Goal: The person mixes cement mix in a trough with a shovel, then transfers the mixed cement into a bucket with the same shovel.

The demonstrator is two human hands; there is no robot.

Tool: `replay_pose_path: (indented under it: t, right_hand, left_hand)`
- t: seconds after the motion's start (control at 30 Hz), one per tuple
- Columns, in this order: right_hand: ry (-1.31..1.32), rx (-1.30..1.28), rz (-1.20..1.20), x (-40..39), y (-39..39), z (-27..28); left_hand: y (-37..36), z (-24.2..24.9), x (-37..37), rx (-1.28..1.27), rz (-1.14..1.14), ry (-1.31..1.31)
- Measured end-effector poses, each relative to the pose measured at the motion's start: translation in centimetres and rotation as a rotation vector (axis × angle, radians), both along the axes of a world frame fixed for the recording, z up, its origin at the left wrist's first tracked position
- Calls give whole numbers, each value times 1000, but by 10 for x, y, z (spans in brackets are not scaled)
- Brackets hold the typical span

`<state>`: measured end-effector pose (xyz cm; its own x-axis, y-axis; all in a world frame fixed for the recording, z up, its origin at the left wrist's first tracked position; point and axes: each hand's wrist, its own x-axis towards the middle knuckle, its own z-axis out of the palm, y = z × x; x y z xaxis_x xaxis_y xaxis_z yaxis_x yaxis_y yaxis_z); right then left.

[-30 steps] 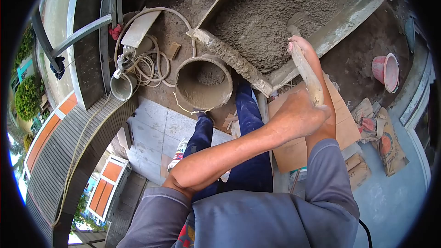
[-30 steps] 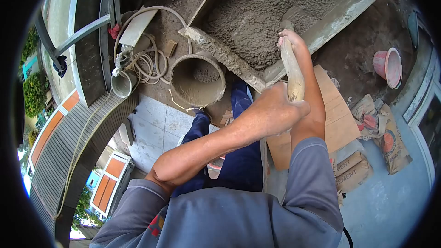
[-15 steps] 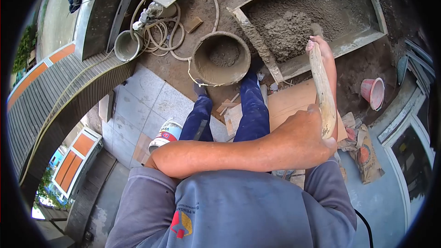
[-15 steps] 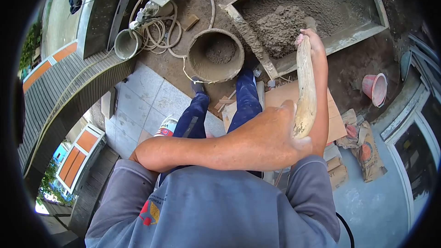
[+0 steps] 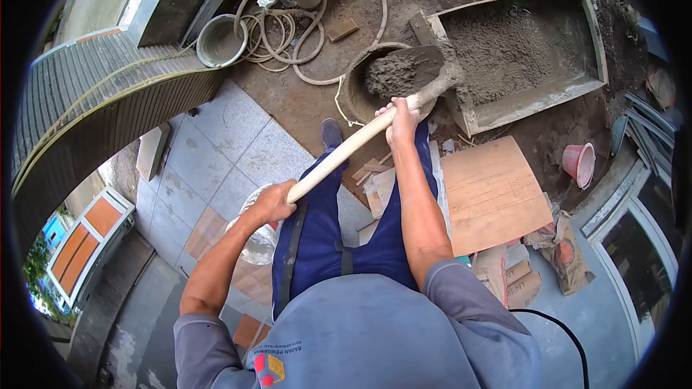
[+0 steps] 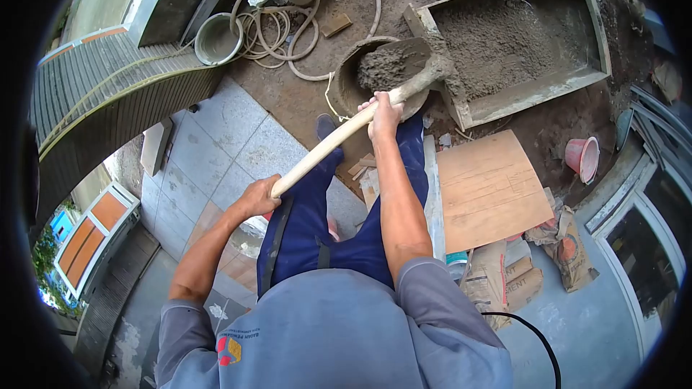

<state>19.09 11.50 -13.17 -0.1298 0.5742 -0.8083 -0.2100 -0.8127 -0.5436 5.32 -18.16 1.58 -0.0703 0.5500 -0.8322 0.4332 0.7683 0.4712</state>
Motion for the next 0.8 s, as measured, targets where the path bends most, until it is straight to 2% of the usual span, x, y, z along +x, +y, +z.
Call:
replay_pose_path:
  t: [0.13, 0.23, 0.3, 0.37, 0.43, 0.6, 0.7, 0.8]
  right_hand:
    - [221, -31, -74, 15, 12, 3]
    - [395, -20, -185, 41, 41, 35]
    - [385, 22, -186, 80, 65, 40]
    - [405, 42, -192, 117, 82, 46]
    - [386, 55, -195, 152, 86, 38]
    - [469, 3, -227, 225, 49, -27]
    - [602, -5, -268, 237, 28, -71]
    - [667, 12, -263, 242, 39, -100]
  left_hand:
    - [2, 2, 9, 268, -79, 292]
    - [31, 25, 30, 401, -227, 271]
    - [59, 44, 59, 427, -190, 119]
    - [79, 43, 88, 276, -295, -57]
    - [77, 16, 126, 319, -288, -24]
    - [38, -50, 177, 367, -399, 87]
    - [40, -63, 186, 335, -428, 150]
    - [50, -102, 191, 330, -412, 206]
